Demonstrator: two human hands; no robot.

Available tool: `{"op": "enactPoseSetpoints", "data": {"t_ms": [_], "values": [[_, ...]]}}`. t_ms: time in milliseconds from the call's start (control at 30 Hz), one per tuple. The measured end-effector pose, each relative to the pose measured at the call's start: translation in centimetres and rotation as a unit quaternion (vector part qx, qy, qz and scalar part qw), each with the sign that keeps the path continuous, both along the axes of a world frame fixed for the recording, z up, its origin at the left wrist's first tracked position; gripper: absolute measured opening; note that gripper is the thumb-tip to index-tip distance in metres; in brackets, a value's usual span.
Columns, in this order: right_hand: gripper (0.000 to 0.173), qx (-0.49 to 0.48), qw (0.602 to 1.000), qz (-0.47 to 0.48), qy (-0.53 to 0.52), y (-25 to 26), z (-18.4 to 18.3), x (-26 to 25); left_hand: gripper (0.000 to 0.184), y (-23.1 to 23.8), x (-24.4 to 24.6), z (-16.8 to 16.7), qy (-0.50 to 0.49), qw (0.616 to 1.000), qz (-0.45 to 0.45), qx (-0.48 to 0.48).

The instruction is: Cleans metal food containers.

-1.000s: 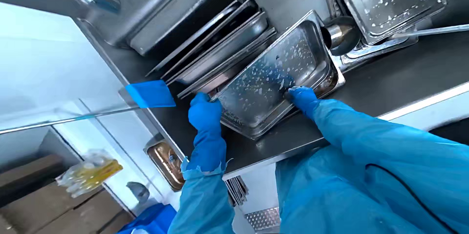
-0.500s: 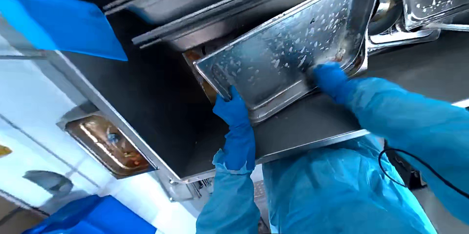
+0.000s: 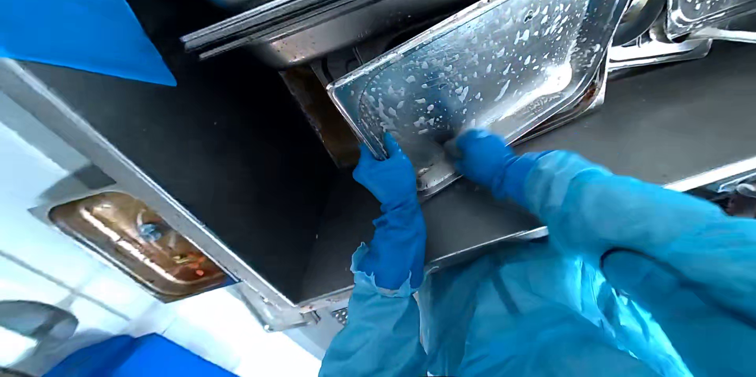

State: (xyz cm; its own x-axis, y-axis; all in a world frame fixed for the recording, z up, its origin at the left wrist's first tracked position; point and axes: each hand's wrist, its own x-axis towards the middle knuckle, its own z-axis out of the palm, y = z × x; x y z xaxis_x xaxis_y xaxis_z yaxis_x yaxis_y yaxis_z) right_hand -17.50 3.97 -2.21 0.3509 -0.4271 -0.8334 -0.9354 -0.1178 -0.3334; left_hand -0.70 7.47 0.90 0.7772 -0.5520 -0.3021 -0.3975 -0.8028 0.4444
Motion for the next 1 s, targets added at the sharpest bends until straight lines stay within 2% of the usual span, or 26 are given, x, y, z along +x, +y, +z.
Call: {"op": "enactPoseSetpoints", "data": {"t_ms": [100,167,233,267,300,367,400,433,500,567,667,733,867,933,1000], "values": [[0.039,0.135,0.977,-0.163,-0.009,2.9,1.6,6.7,0.026,0.0,0.3,0.4,0.016,1.000,-0.003,0.023],[0.043,0.216,0.924,-0.315,-0.001,2.4,1.8,7.5,0.027,-0.6,0.8,0.3,0.019,0.999,-0.006,0.046],[0.052,0.269,0.882,-0.388,-0.001,1.8,2.0,7.4,0.028,-0.5,0.8,0.5,0.022,0.998,-0.001,0.053],[0.052,0.266,0.886,-0.379,-0.004,1.8,1.9,7.3,0.028,-0.3,0.7,0.5,0.021,0.999,0.000,0.047],[0.048,0.249,0.910,-0.332,-0.013,1.8,1.7,7.1,0.028,-0.3,0.6,0.3,0.020,0.999,-0.003,0.035],[0.040,0.187,0.970,-0.157,-0.018,2.0,1.4,6.5,0.026,-0.2,0.6,0.1,0.002,1.000,-0.007,0.020],[0.036,0.158,0.985,-0.075,-0.008,1.7,1.6,6.4,0.026,0.0,0.6,0.2,-0.004,1.000,-0.012,0.018],[0.031,0.135,0.991,-0.013,0.013,0.8,1.8,6.3,0.026,0.0,0.7,0.0,-0.015,1.000,-0.019,0.007],[0.020,0.082,0.994,0.038,0.060,-0.7,1.8,4.6,0.026,0.1,0.9,-0.3,-0.032,0.999,-0.028,-0.010],[0.017,0.010,0.993,0.035,0.111,-1.8,0.5,0.1,0.026,0.0,0.9,-0.4,-0.034,0.999,-0.030,-0.016],[0.025,-0.043,0.982,-0.002,0.182,-3.6,-0.9,-5.5,0.025,0.1,0.8,-0.3,-0.030,0.999,-0.028,-0.008],[0.027,0.000,0.983,-0.041,0.177,-2.8,0.7,-2.5,0.025,-0.1,0.7,-0.3,-0.030,0.999,-0.019,-0.015],[0.030,0.167,0.980,-0.094,0.048,1.3,4.3,8.2,0.026,0.0,0.9,0.2,-0.024,1.000,-0.014,0.010],[0.026,0.151,0.986,-0.061,0.030,0.5,3.0,7.2,0.027,-0.4,1.4,0.0,-0.024,0.999,-0.024,0.019],[0.027,0.093,0.992,-0.035,0.078,-1.1,1.1,2.3,0.027,-0.1,1.7,0.2,-0.020,0.999,-0.030,0.031]]}}
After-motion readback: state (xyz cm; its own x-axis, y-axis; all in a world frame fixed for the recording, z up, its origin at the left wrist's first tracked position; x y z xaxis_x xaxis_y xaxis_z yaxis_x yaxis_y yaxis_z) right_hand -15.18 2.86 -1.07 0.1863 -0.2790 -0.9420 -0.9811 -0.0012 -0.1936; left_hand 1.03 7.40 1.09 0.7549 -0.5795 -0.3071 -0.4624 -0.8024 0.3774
